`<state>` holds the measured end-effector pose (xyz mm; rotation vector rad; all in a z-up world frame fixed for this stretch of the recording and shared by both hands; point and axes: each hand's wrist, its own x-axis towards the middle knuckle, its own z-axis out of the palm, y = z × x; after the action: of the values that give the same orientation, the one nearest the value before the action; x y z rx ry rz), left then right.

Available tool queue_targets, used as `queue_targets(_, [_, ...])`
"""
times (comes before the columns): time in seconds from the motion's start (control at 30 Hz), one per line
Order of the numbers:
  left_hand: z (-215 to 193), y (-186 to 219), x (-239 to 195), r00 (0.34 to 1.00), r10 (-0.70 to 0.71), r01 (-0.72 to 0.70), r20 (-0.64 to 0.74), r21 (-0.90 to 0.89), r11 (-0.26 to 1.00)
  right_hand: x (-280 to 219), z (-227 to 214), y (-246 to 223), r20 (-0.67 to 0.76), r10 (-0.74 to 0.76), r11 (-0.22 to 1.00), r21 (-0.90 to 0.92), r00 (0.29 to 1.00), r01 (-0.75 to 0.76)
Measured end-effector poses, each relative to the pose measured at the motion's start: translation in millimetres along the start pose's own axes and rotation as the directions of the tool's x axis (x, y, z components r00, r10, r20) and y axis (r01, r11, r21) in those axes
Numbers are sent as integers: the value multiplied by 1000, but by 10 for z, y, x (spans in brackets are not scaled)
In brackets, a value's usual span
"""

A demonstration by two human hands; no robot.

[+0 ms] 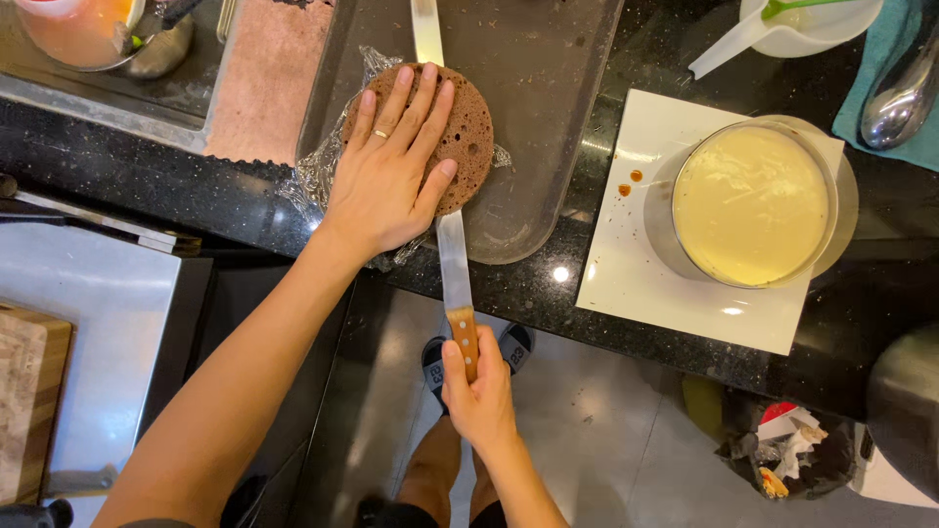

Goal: The person stirs a pale yellow cream in a metal bowl, pours it into a cake tin, and places a chocolate cake layer on top. They then brush a dark liquid onto the cake layer and spread more cream over it.

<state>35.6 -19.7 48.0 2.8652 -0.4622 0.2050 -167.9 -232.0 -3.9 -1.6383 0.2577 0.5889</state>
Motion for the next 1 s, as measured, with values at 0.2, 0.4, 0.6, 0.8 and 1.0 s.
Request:
queue_targets(0.2, [1, -21, 10, 1000, -12, 12, 4, -3, 1000, -49, 66, 76, 31, -29, 999, 37, 999, 28])
queue_targets(0.4, [10, -9, 1, 999, -21, 20, -24, -13, 1000, -547, 135, 383, 91, 26, 990, 134, 996, -38])
queue_targets(0.6, [29, -14, -10, 999, -39, 39, -1, -11, 999, 12, 294, -34, 63, -14, 994, -108, 998, 21])
queue_targets(0.8, [2, -113, 22, 997, -77, 82, 31, -201, 976, 76, 380, -83, 61, -48, 992, -117, 997, 55])
queue_targets(1.0, [87, -196, -356, 793, -590, 179, -154, -866, 467, 37, 369, -91, 80, 7, 992, -124, 997, 2])
